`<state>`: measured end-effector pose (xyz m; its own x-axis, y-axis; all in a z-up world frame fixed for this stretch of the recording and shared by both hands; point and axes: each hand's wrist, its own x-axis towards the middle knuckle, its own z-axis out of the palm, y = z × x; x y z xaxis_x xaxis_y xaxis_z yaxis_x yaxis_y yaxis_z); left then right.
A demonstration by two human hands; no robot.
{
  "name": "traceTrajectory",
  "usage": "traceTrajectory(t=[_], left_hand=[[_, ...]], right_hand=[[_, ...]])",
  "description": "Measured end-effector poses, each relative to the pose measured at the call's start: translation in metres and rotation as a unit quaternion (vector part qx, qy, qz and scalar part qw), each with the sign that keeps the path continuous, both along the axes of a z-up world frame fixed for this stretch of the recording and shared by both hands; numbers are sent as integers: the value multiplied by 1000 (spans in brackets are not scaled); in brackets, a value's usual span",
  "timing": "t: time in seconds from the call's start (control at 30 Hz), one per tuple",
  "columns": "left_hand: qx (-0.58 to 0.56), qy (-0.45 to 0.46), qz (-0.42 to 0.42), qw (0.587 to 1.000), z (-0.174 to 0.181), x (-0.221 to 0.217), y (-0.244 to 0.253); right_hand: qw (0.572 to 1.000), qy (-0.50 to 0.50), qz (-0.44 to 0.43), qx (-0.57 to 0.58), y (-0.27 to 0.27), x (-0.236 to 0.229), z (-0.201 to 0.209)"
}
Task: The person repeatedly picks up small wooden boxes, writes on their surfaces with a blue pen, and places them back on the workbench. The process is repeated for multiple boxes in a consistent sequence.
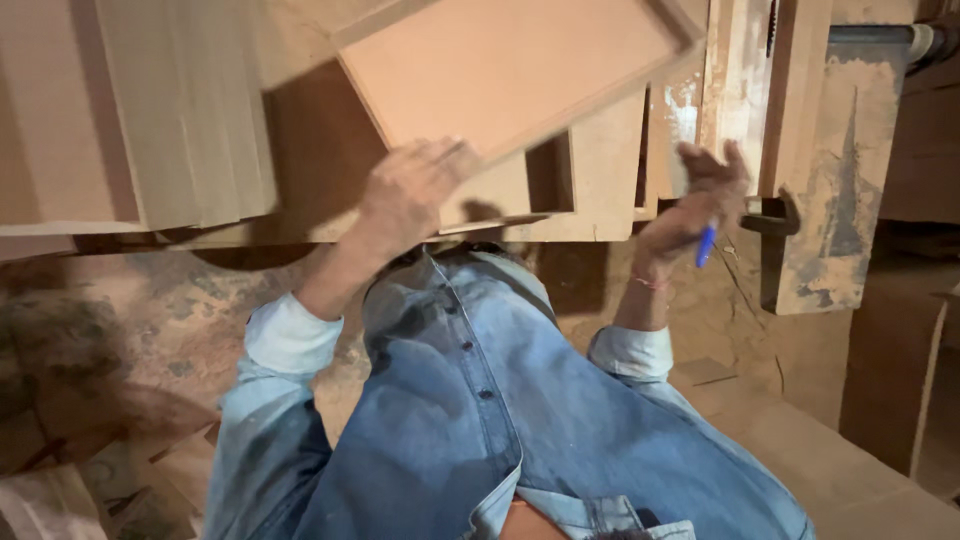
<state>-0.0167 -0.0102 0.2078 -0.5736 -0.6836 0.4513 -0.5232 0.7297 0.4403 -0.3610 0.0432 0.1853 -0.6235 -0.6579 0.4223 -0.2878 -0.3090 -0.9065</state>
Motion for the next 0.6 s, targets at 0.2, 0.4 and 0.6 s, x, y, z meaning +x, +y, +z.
traceTrajectory(t=[0.2, 0.4, 0.6], left_hand=[[-121, -134, -71, 981, -71, -14, 41], [26, -157, -168, 973, -107, -19, 63], [165, -177, -117, 963, -131, -14, 37]], right_hand=[[998, 3, 63, 18, -13, -6, -16], [937, -100, 259, 213, -53, 30, -74], [922, 67, 312, 220, -107, 74, -112]])
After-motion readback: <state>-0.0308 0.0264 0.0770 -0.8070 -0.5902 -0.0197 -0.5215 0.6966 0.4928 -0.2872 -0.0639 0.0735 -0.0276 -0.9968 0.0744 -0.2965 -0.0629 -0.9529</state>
